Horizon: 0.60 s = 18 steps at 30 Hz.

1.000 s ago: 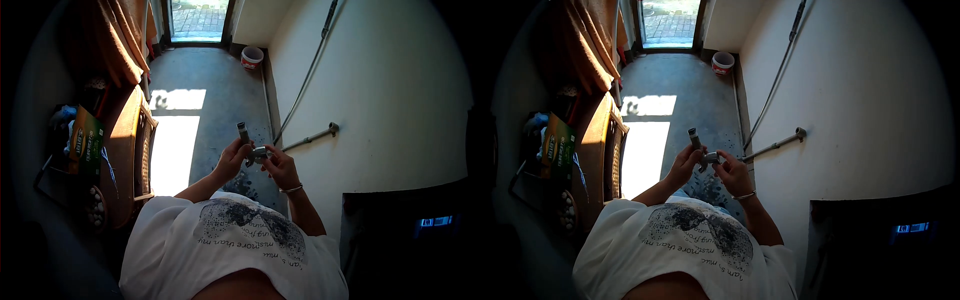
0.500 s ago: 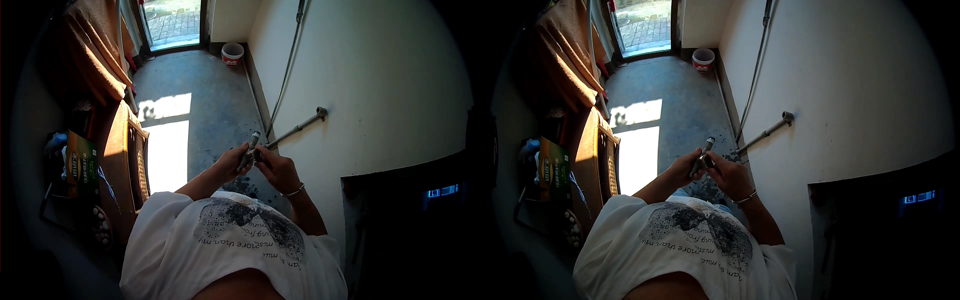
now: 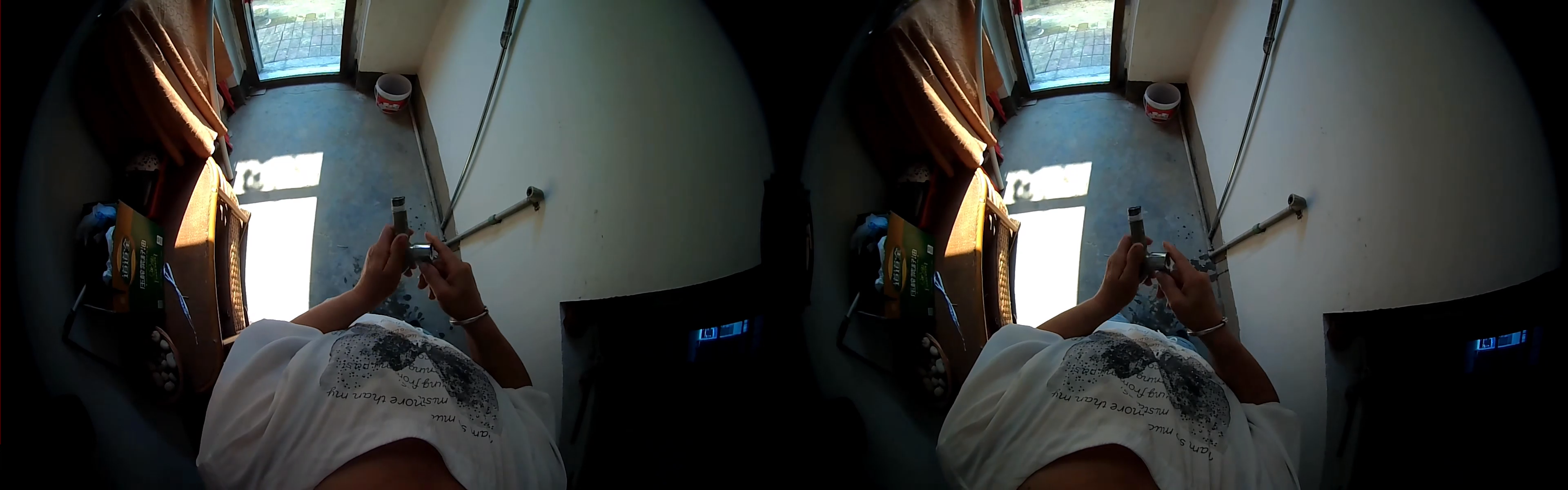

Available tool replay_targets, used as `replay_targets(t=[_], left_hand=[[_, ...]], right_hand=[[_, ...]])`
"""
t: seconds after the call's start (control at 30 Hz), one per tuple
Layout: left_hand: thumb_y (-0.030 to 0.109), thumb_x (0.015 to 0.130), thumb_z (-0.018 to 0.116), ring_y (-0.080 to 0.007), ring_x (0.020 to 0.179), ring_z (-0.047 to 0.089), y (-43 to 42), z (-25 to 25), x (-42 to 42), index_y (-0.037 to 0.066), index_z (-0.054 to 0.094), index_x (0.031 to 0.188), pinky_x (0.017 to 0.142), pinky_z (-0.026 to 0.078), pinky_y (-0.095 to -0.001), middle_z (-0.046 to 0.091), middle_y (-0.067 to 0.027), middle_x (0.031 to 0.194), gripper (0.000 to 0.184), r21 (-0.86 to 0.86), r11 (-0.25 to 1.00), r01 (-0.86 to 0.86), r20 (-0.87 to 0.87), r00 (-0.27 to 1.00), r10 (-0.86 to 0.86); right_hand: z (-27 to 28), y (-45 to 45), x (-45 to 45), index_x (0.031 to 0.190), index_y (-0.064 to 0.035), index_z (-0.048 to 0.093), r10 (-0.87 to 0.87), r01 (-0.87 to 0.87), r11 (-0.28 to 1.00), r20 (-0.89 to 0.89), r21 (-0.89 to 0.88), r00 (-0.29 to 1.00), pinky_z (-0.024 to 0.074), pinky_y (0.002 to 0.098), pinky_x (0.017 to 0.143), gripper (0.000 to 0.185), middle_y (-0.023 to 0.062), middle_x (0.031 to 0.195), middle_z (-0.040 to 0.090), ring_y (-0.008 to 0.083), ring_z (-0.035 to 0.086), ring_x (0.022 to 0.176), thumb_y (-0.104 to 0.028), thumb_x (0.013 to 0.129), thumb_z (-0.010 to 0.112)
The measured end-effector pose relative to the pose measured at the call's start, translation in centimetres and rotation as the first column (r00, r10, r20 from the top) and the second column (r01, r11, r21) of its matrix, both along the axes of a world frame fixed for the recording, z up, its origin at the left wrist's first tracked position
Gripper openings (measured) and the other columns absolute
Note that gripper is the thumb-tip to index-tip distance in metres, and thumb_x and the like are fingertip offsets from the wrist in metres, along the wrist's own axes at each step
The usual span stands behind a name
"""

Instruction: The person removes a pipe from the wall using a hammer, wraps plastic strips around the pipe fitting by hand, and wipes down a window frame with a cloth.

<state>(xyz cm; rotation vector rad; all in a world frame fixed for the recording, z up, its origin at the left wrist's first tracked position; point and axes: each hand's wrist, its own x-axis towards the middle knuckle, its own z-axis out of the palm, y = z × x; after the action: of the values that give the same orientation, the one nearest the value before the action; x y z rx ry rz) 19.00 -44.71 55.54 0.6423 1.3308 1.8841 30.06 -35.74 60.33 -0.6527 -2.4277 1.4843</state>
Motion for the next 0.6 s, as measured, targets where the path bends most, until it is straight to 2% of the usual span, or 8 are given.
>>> replay_targets(t=[0.03,0.13,0.17,0.23,0.33,0.43,0.57,0.6], left_hand=[[0.034,0.09,0.036,-0.0101,0.05,0.049,0.0,0.2,0.0,0.003,0.046,0.096,0.046,0.039,-0.0245,0.051,-0.0042,0.061,0.033,0.0,0.995,-0.103,-0.179,0.979,0.102],[0.031,0.092,0.033,-0.0067,0.051,0.045,-0.1,-0.2,-0.6,0.005,0.046,0.101,0.046,0.035,-0.0208,0.05,-0.0034,0.065,0.03,-0.015,0.995,-0.096,-0.334,0.939,0.085],[0.031,0.092,0.033,-0.0067,0.051,0.045,0.0,-0.3,-0.7,0.005,0.046,0.101,0.046,0.035,-0.0208,0.05,-0.0034,0.065,0.03,-0.011,0.995,-0.094,-0.335,0.938,0.085],[0.032,0.092,0.033,-0.0058,0.053,0.043,0.2,-0.4,-0.9,0.005,0.046,0.102,0.048,0.034,-0.02,0.049,-0.002,0.067,0.031,0.016,0.999,0.048,-0.03,0.998,-0.047],[0.031,0.091,0.035,-0.0074,0.059,0.043,-0.2,0.3,-0.8,0.004,0.048,0.104,0.053,0.037,-0.0221,0.046,-0.0001,0.068,0.032,0.004,0.988,0.151,0.076,0.986,-0.151],[0.03,0.091,0.034,-0.0071,0.057,0.042,-0.3,0.8,-0.6,0.004,0.048,0.104,0.053,0.037,-0.0222,0.044,0.0011,0.066,0.032,-0.005,0.962,0.273,-0.014,0.962,-0.273],[0.034,0.091,0.034,-0.0064,0.058,0.042,-0.1,1.4,0.2,0.006,0.046,0.106,0.052,0.035,-0.0212,0.044,0.0011,0.067,0.035,0.047,0.94,0.338,-0.116,0.937,-0.331],[0.034,0.091,0.035,-0.0073,0.059,0.043,0.0,1.2,0.2,0.005,0.045,0.106,0.053,0.036,-0.0223,0.045,0.0001,0.067,0.034,0.022,0.946,0.322,-0.211,0.927,-0.311]], right_hand=[[0.1,-0.2,-0.2,0.124,0.0004,0.037,-0.053,0.048,0.986,-0.024,-0.163,0.998,0.0411,0.0227,0.044,0.047,0.0081,0.059,0.059,0.0101,0.054,0.047,-0.01,0.08,0.053],[0.4,-0.1,-0.2,0.125,0.0011,0.035,-0.052,0.047,0.967,-0.015,-0.252,0.999,0.041,0.0211,0.043,0.047,0.0064,0.06,0.059,0.0076,0.053,0.047,-0.011,0.082,0.051],[0.5,0.1,-0.1,0.125,0.0011,0.035,-0.054,0.048,0.967,-0.017,-0.249,0.998,0.041,0.0211,0.043,0.047,0.0064,0.06,0.059,0.0076,0.053,0.047,-0.011,0.082,0.051],[0.8,0.6,0.2,0.123,0.0012,0.038,0.004,-0.005,0.946,-0.002,-0.324,1.0,0.0424,0.0209,0.045,0.045,0.0064,0.064,0.06,0.0079,0.053,0.049,-0.015,0.084,0.052],[2.4,2.6,0.3,0.119,0.0011,0.044,-0.047,0.045,0.956,-0.002,-0.291,0.999,0.0438,0.0203,0.049,0.041,0.006,0.069,0.06,0.0083,0.055,0.054,-0.02,0.084,0.053],[2.2,4.3,0.0,0.113,0.0005,0.05,-0.112,0.084,0.958,-0.086,-0.276,0.99,0.0447,0.0195,0.054,0.039,0.0049,0.073,0.059,0.008,0.056,0.063,-0.024,0.084,0.055],[2.8,4.2,-0.6,0.107,0.0002,0.054,-0.102,0.063,0.957,-0.125,-0.283,0.987,0.045,0.0191,0.057,0.034,0.0042,0.077,0.059,0.0067,0.054,0.065,-0.02,0.081,0.059],[2.8,4.1,-0.7,0.105,-0.0001,0.055,-0.09,0.036,0.953,-0.167,-0.301,0.982,0.0446,0.0189,0.057,0.031,0.0042,0.077,0.059,0.0065,0.053,0.064,-0.019,0.08,0.06]])
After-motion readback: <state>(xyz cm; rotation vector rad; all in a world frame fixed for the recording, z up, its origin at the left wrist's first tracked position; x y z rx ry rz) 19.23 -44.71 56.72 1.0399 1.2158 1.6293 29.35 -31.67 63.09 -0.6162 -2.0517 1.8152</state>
